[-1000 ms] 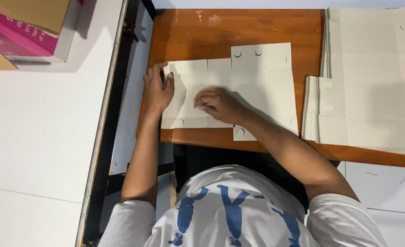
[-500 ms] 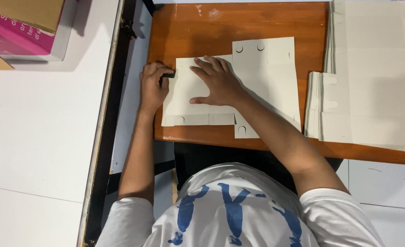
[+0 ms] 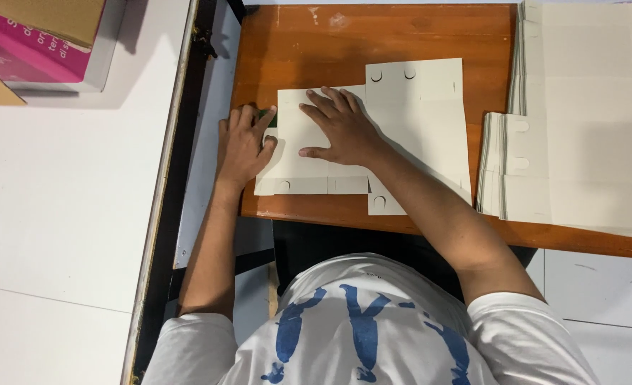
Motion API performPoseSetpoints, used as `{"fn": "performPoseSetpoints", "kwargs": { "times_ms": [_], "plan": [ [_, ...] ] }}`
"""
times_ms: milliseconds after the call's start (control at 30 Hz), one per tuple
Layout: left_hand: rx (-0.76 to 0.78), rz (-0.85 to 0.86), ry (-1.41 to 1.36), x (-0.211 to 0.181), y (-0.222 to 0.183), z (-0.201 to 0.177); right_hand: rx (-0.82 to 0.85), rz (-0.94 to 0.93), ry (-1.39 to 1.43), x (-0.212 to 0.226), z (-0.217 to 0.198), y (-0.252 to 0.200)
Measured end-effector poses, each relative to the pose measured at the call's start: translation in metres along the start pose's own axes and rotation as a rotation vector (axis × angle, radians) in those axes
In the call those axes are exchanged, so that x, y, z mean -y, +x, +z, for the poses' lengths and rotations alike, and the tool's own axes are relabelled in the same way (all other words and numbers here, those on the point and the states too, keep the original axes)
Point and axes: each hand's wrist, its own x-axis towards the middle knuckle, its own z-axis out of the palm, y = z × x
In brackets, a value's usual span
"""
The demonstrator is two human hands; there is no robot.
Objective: Folding cardboard templates into boxes and inserting small product packets into them.
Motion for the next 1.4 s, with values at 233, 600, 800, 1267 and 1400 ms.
{"fn": "performPoseSetpoints", "kwargs": {
  "times_ms": [233,600,800,1267,1400],
  "plan": [
    [-0.020,-0.139,0.157,-0.009,-0.002,-0.002,-0.006,0.010,0.034,-0.005,0.004,-0.001],
    [-0.077,-0.220,0.011,-0.009,0.013,-0.008,-0.133,-0.028,0.091,-0.011,0.015,0.001],
    [-0.236,-0.447,-0.158,0.011,0.040,0.026,-0.121,-0.029,0.109,-0.013,0.015,0.002],
    [0.488,-0.234,-0.587,-0.082,-0.047,-0.122,-0.090,-0.007,0.099,-0.011,0.013,0.001],
    [0.481,-0.255,-0.611,-0.070,-0.043,-0.118,-0.092,0.000,0.100,-0.013,0.013,0.002]
  ]
}}
